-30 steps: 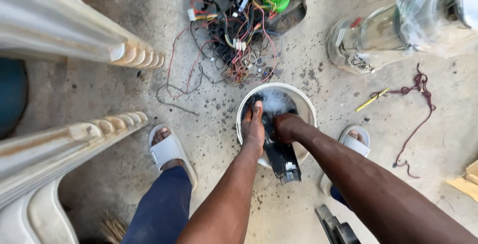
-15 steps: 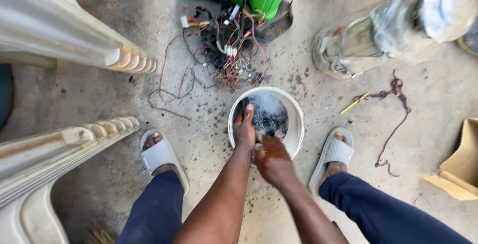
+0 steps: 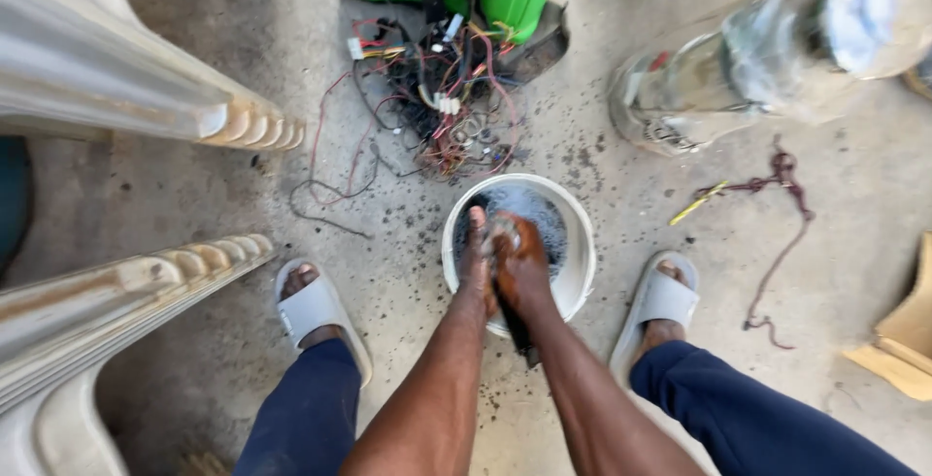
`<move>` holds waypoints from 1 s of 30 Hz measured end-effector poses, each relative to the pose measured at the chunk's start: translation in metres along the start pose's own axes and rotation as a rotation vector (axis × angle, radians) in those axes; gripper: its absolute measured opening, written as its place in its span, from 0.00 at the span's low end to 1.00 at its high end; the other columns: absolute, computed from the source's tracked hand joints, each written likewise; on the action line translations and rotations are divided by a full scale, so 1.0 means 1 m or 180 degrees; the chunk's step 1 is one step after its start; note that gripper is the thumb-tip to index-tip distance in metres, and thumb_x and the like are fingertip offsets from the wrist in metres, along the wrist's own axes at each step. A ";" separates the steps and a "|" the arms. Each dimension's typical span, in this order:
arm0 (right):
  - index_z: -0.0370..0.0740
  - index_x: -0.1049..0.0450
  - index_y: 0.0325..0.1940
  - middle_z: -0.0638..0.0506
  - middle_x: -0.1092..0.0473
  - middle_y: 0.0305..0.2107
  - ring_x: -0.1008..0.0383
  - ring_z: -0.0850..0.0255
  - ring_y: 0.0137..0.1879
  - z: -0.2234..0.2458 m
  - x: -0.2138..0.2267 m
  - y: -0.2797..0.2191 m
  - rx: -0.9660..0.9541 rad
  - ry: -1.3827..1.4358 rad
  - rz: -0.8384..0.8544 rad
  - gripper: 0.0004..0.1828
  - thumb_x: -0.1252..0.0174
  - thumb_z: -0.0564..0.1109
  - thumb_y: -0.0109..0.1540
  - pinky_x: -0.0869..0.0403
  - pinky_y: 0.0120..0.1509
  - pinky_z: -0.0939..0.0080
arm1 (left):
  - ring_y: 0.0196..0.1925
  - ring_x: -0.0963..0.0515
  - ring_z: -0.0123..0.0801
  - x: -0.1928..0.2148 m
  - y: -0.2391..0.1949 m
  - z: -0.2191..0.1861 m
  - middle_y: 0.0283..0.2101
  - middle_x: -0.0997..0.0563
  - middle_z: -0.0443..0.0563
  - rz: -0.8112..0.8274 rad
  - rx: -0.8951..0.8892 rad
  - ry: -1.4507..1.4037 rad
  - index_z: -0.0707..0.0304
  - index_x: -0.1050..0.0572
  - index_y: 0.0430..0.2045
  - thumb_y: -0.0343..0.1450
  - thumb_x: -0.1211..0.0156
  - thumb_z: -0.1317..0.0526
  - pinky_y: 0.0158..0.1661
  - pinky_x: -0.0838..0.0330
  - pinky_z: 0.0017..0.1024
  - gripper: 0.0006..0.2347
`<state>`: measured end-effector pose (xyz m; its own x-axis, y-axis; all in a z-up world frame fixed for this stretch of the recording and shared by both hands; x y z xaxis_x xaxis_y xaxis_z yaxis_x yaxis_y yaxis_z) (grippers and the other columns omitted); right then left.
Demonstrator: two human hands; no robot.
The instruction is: The person cleans a black plastic car component with a cloth and a bucket of water, scrubbing and rinsing the surface.
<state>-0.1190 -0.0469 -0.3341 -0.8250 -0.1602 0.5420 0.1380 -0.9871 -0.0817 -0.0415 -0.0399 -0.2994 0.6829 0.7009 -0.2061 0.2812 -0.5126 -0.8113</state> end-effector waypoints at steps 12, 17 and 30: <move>0.41 0.20 0.54 0.44 0.25 0.43 0.23 0.43 0.54 -0.029 -0.010 0.019 0.0480 -0.0205 -0.0086 0.15 0.38 0.52 0.70 0.24 0.62 0.51 | 0.57 0.22 0.49 0.012 0.006 0.046 0.54 0.24 0.58 0.0841 0.1583 -0.1928 0.58 0.31 0.50 0.71 0.39 0.29 0.61 0.26 0.48 0.32; 0.43 0.22 0.56 0.41 0.21 0.47 0.20 0.44 0.59 -0.143 -0.092 0.050 -0.1397 -0.0139 0.0285 0.24 0.37 0.63 0.68 0.22 0.61 0.45 | 0.77 0.38 0.70 0.032 0.068 0.063 0.80 0.42 0.67 -0.0072 0.0938 -0.0429 0.42 0.44 0.80 0.67 0.39 0.26 0.68 0.35 0.59 0.46; 0.27 0.24 0.61 0.30 0.22 0.51 0.22 0.42 0.62 -0.169 -0.039 0.047 -0.1383 -0.0131 0.2520 0.32 0.40 0.58 0.65 0.26 0.69 0.48 | 0.82 0.66 0.72 0.018 0.017 0.025 0.82 0.66 0.66 0.0550 0.0582 0.0682 0.45 0.66 0.81 0.70 0.34 0.32 0.73 0.65 0.79 0.52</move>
<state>-0.1726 -0.0881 -0.5007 -0.5552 -0.8016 0.2217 0.4309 -0.5053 -0.7477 -0.0412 -0.0236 -0.3308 0.8418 0.4809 -0.2452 0.0362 -0.5036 -0.8632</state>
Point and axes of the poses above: each hand's wrist, its own y-axis towards the middle knuckle, its own x-axis out of the back of the hand, z = x × y, the point moved 1 cm from there along y, towards the middle knuckle
